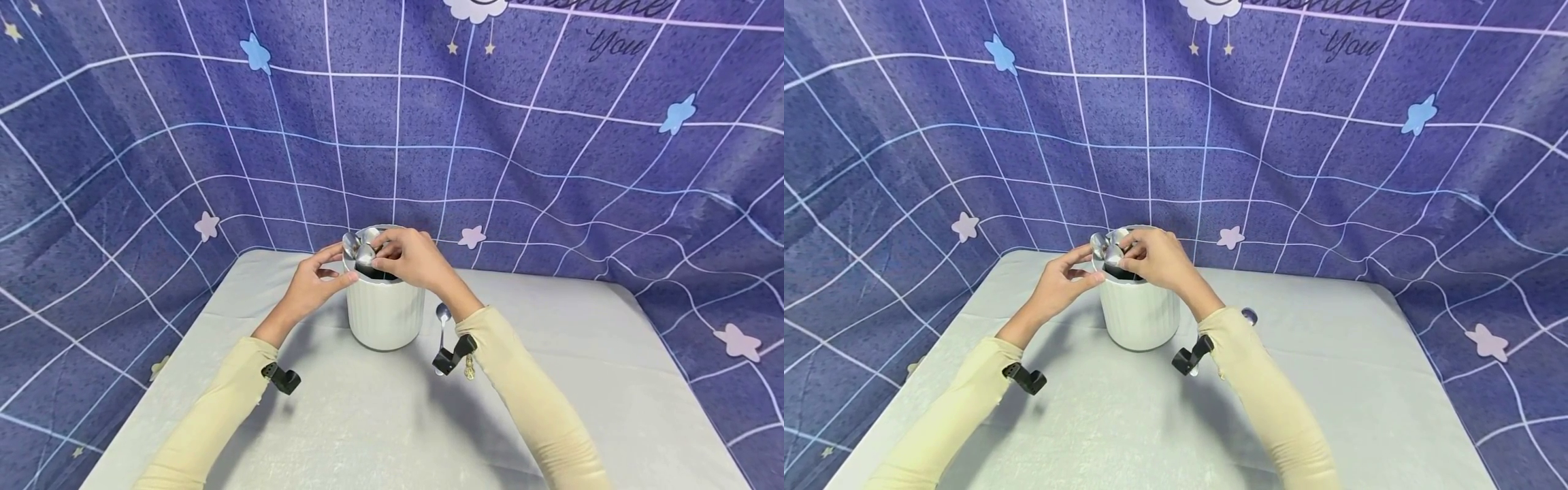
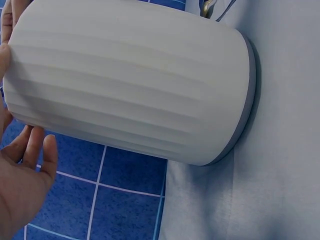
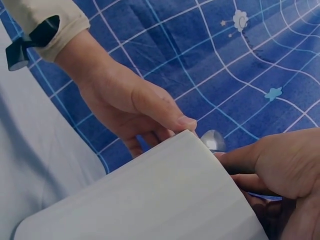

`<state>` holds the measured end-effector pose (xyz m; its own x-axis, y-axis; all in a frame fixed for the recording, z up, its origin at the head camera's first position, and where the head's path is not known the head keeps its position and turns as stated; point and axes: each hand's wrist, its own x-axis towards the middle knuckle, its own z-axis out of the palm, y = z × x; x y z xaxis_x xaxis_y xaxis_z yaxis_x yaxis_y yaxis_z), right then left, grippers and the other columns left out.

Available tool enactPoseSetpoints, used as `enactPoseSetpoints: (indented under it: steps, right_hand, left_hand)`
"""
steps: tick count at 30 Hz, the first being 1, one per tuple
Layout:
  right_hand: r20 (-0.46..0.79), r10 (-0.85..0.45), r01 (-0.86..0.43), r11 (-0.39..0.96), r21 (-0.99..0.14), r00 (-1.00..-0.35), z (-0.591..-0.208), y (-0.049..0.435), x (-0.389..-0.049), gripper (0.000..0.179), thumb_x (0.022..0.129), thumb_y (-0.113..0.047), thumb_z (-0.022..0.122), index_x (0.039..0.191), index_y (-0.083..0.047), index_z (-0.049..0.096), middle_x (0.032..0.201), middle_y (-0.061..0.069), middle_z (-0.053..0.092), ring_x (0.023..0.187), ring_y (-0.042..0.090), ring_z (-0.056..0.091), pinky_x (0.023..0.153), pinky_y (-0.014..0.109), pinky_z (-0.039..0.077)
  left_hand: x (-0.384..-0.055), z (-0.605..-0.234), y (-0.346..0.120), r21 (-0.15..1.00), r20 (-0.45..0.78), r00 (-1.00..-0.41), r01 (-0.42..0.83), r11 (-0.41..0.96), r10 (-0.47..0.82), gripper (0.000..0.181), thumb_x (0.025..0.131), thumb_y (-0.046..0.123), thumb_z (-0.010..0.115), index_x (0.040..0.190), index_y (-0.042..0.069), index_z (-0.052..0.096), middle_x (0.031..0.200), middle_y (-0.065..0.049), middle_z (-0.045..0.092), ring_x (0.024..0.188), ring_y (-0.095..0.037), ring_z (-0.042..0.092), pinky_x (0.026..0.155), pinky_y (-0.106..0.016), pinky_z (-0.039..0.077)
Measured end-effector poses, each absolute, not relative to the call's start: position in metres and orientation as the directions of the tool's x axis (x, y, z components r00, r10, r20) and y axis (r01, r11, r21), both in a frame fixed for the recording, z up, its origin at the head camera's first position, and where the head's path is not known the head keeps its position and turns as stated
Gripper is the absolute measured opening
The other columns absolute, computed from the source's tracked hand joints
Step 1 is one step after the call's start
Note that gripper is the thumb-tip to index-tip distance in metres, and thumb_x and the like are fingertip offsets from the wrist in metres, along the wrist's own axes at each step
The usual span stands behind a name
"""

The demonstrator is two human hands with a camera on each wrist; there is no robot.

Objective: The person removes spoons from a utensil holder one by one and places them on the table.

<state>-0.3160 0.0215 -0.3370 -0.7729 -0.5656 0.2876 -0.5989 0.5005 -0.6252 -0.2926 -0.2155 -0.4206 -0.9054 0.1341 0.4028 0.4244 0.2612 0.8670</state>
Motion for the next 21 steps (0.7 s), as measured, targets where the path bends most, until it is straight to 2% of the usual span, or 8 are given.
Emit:
enactPoseSetpoints:
  steps: [2,5,8,11,15,21]
  right_hand:
    - [0.286,-0.572,-0.605,0.506,-0.614,-0.769,-0.337,0.020,-0.316,0.029,0.091,-0.017,0.080,0.117,-0.010,0.073,0.095,-0.001,0.079,0.089,0.012,0.074,0.102,0.038,0.046]
    - [0.285,-0.582,-0.617,0.517,-0.593,-0.761,-0.337,0.020,-0.317,0.029,0.091,-0.018,0.079,0.119,-0.011,0.073,0.093,-0.003,0.079,0.090,0.009,0.074,0.112,0.045,0.034]
    - [0.281,-0.585,-0.617,0.518,-0.593,-0.761,-0.337,0.020,-0.317,0.029,0.092,-0.017,0.079,0.120,-0.012,0.073,0.091,-0.004,0.079,0.088,0.009,0.074,0.113,0.046,0.034]
    - [0.279,-0.585,-0.609,0.498,-0.617,-0.761,-0.338,0.022,-0.317,0.031,0.091,-0.016,0.079,0.121,-0.011,0.072,0.092,-0.001,0.079,0.087,0.010,0.074,0.104,0.040,0.046]
    - [0.281,-0.586,-0.596,0.457,-0.660,-0.760,-0.339,0.025,-0.317,0.032,0.091,-0.013,0.079,0.122,-0.010,0.072,0.094,0.003,0.079,0.086,0.013,0.075,0.079,0.034,0.060]
    - [0.311,-0.585,-0.601,0.404,-0.689,-0.749,-0.342,0.030,-0.319,0.032,0.090,-0.013,0.080,0.121,-0.010,0.073,0.096,0.003,0.079,0.088,0.014,0.075,0.077,0.032,0.060]
  left_hand:
    - [-0.292,-0.420,-0.215,0.868,0.398,-0.908,0.420,0.265,0.135,0.064,0.089,0.002,0.076,0.148,0.002,0.052,0.152,-0.014,0.051,0.130,-0.031,0.053,0.089,-0.025,0.053]
    - [-0.291,-0.417,-0.215,0.865,0.392,-0.909,0.416,0.279,0.142,0.064,0.090,-0.001,0.075,0.148,0.000,0.050,0.153,-0.017,0.050,0.130,-0.034,0.052,0.091,-0.030,0.054]
    - [-0.283,-0.407,-0.212,0.862,0.388,-0.910,0.415,0.292,0.148,0.063,0.090,-0.001,0.074,0.147,-0.004,0.050,0.152,-0.020,0.050,0.129,-0.035,0.053,0.092,-0.033,0.054]
    - [-0.274,-0.397,-0.208,0.861,0.389,-0.909,0.416,0.292,0.149,0.061,0.090,-0.001,0.075,0.146,-0.005,0.051,0.150,-0.021,0.051,0.128,-0.035,0.054,0.092,-0.034,0.054]
    - [-0.270,-0.394,-0.207,0.867,0.389,-0.909,0.416,0.275,0.149,0.062,0.089,0.000,0.075,0.146,-0.004,0.051,0.151,-0.020,0.051,0.129,-0.035,0.053,0.092,-0.034,0.054]
    - [-0.272,-0.396,-0.208,0.873,0.378,-0.914,0.405,0.273,0.148,0.062,0.090,0.001,0.075,0.147,-0.002,0.051,0.153,-0.017,0.049,0.131,-0.035,0.052,0.093,-0.035,0.053]
